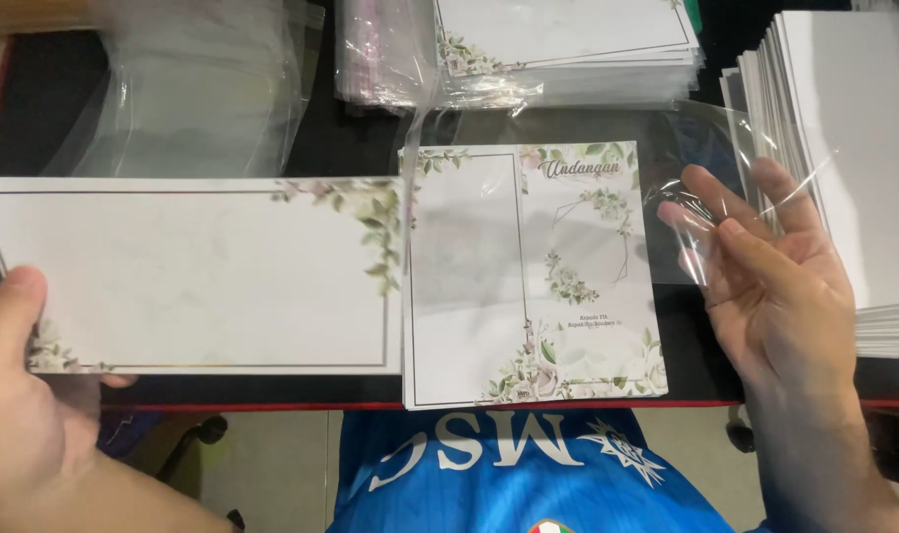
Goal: Folding paper invitations and inserting them into plastic sleeves
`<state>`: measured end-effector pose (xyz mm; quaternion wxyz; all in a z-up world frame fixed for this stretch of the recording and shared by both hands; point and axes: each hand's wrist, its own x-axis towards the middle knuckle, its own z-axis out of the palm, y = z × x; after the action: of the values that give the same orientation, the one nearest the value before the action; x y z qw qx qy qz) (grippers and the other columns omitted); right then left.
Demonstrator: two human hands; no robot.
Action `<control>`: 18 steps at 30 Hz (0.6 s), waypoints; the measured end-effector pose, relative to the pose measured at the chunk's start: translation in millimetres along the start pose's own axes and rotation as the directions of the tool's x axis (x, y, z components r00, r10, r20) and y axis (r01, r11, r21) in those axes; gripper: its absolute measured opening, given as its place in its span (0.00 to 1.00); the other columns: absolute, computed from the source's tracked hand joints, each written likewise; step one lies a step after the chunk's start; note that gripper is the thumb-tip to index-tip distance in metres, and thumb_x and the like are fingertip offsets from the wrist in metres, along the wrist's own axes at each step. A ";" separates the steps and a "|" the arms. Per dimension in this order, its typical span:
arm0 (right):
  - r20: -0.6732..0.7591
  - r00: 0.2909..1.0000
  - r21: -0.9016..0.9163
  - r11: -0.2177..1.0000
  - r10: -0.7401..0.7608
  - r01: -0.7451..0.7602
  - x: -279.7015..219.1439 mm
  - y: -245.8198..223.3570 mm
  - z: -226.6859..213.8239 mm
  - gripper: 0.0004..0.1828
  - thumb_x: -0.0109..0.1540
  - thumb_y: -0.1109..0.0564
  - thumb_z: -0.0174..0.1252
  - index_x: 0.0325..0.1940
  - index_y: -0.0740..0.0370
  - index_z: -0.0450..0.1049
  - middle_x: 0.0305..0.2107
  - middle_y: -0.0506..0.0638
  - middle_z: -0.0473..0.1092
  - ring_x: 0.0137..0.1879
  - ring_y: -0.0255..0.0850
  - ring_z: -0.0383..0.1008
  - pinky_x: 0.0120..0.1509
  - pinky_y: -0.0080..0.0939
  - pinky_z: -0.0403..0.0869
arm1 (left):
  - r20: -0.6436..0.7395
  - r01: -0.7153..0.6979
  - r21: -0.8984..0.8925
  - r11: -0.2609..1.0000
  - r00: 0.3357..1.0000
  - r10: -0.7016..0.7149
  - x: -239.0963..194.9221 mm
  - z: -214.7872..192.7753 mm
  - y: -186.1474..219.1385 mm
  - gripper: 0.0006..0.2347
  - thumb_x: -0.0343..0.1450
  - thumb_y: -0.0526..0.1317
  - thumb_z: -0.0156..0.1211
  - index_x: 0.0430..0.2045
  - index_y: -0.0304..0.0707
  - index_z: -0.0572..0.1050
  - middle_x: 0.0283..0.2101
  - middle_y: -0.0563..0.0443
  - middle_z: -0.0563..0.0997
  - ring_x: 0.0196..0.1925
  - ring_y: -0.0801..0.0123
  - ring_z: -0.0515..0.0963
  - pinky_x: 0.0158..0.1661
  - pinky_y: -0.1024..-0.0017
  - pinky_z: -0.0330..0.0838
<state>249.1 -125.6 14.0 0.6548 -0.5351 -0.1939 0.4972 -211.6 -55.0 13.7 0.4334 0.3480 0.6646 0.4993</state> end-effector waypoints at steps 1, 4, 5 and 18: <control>0.001 1.000 0.000 1.000 0.002 -0.002 -0.8 -1.7 4.2 0.25 0.64 0.71 0.48 0.63 0.53 0.67 0.62 0.63 0.73 0.60 0.50 0.81 0.55 0.22 0.81 | -0.002 0.001 0.001 1.000 1.000 -0.001 -8.0 4.7 3.5 0.19 0.75 0.51 0.48 0.63 0.62 0.70 0.43 0.73 0.79 0.21 0.82 0.70 0.13 0.81 0.57; -0.056 0.998 -0.027 0.999 0.030 -0.031 -0.9 -4.0 8.2 0.28 0.65 0.69 0.45 0.68 0.53 0.63 0.63 0.64 0.71 0.57 0.47 0.79 0.67 0.36 0.80 | 0.181 -0.203 0.027 0.979 0.964 0.195 -30.3 28.4 13.2 0.21 0.77 0.42 0.47 0.67 0.42 0.63 0.42 0.50 0.78 0.12 0.78 0.67 0.06 0.83 0.61; -0.021 0.999 0.015 0.999 0.041 -0.041 0.2 -2.9 4.0 0.28 0.65 0.70 0.46 0.67 0.51 0.66 0.62 0.61 0.72 0.59 0.48 0.80 0.60 0.33 0.81 | 0.257 -0.162 0.040 0.986 0.955 0.146 -38.7 41.3 15.2 0.20 0.76 0.37 0.46 0.65 0.35 0.62 0.38 0.40 0.79 0.12 0.63 0.70 0.08 0.71 0.66; -0.086 0.996 0.572 0.820 0.040 0.016 -5.6 -8.2 13.5 0.28 0.62 0.79 0.43 0.63 0.65 0.72 0.62 0.73 0.72 0.66 0.61 0.78 0.59 0.48 0.85 | 0.551 -0.545 0.298 0.783 0.768 0.325 -97.5 132.1 9.0 0.27 0.71 0.39 0.59 0.66 0.37 0.59 0.55 0.43 0.81 0.52 0.62 0.83 0.42 0.70 0.84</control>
<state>239.8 -123.1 27.7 0.7904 -0.3381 -0.0016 0.5108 -52.0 -92.1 28.1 0.3587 0.6956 0.5316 0.3239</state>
